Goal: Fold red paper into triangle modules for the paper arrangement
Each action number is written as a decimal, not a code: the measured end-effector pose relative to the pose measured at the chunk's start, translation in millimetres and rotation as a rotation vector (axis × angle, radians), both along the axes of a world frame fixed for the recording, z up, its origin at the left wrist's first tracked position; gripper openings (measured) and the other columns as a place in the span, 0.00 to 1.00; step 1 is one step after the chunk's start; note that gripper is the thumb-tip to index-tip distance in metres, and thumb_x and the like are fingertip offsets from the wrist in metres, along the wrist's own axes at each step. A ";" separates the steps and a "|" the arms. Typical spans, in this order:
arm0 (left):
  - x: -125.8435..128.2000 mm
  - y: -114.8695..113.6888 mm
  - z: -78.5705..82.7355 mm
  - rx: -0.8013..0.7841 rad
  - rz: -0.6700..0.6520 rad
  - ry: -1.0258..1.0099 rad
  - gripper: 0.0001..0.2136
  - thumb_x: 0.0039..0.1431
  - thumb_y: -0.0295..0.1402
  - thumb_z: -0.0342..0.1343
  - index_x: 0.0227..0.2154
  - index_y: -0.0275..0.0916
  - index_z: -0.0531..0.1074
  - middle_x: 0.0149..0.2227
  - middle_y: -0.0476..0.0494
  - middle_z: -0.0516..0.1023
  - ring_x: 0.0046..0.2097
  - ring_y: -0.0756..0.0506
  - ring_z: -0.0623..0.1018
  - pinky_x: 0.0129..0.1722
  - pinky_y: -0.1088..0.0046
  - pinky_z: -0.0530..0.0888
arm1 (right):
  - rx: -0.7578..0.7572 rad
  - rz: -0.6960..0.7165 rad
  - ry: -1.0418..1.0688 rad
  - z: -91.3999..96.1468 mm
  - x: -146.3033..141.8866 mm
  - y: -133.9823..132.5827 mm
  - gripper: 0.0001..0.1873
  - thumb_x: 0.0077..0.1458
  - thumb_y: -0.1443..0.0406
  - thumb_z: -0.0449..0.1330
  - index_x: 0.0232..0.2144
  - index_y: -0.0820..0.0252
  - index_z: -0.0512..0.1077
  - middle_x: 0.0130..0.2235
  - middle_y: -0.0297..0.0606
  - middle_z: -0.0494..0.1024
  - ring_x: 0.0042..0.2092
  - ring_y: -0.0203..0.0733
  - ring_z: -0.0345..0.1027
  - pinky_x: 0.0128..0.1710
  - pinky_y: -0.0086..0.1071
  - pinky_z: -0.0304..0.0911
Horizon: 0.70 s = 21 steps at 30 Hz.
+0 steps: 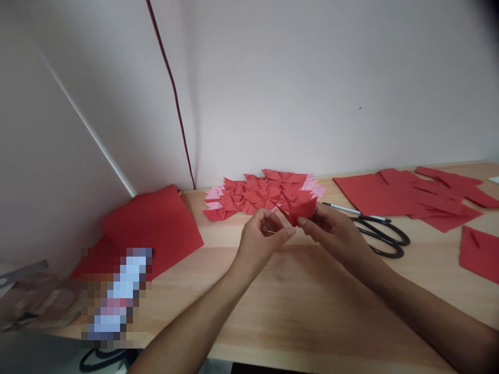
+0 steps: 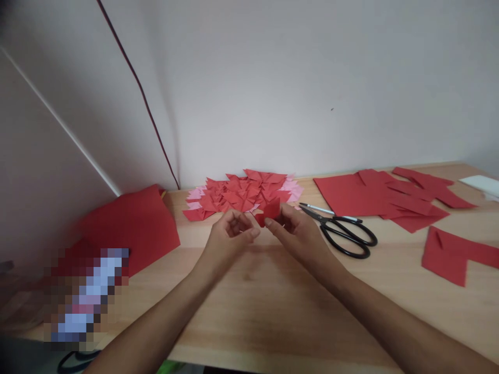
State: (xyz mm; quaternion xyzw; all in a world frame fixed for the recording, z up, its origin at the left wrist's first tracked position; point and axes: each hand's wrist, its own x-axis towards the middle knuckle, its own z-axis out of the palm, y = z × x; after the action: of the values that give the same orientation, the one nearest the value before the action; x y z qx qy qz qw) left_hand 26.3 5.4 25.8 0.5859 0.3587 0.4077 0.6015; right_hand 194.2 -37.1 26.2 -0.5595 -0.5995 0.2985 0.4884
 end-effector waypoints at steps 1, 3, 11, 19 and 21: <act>0.2 -1.4 0.9 0.045 0.005 0.049 0.12 0.48 0.35 0.65 0.30 0.37 0.66 0.30 0.49 0.72 0.30 0.52 0.71 0.29 0.76 0.67 | 0.016 0.003 -0.019 -1.9 -0.2 0.1 0.09 0.57 0.58 0.57 0.32 0.56 0.70 0.30 0.34 0.72 0.32 0.38 0.63 0.30 0.32 0.58; 0.2 -2.8 2.1 0.123 0.041 0.103 0.09 0.51 0.35 0.62 0.29 0.37 0.68 0.29 0.49 0.72 0.30 0.52 0.71 0.29 0.76 0.66 | 0.026 0.033 -0.036 -5.4 -0.9 0.3 0.09 0.57 0.57 0.58 0.31 0.56 0.70 0.32 0.35 0.74 0.34 0.40 0.65 0.32 0.33 0.59; -0.4 0.3 0.1 0.030 -0.063 -0.042 0.07 0.53 0.33 0.59 0.33 0.35 0.72 0.28 0.46 0.74 0.29 0.51 0.73 0.31 0.75 0.71 | -0.088 0.124 0.099 -1.3 -4.0 0.4 0.10 0.56 0.57 0.59 0.31 0.57 0.71 0.28 0.33 0.71 0.29 0.37 0.63 0.27 0.30 0.58; 1.1 -1.1 -1.1 -0.035 -0.116 -0.087 0.09 0.52 0.34 0.60 0.33 0.34 0.71 0.29 0.44 0.76 0.30 0.50 0.76 0.31 0.75 0.71 | -0.114 0.202 0.233 3.3 -5.2 1.7 0.09 0.55 0.58 0.59 0.32 0.58 0.69 0.28 0.33 0.72 0.30 0.36 0.64 0.27 0.30 0.58; 0.4 -0.4 -1.6 -0.051 -0.132 -0.087 0.09 0.52 0.33 0.60 0.33 0.33 0.71 0.29 0.43 0.77 0.31 0.49 0.76 0.31 0.75 0.71 | -0.124 0.186 0.266 2.0 -4.5 2.3 0.10 0.54 0.58 0.60 0.35 0.57 0.68 0.29 0.32 0.72 0.30 0.36 0.64 0.27 0.30 0.58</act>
State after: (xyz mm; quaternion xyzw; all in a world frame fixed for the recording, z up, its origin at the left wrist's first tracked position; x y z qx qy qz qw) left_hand 26.7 5.0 24.2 0.5746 0.3031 0.3829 0.6567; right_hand 189.7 -34.7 28.2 -0.4865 -0.5592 0.4501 0.4980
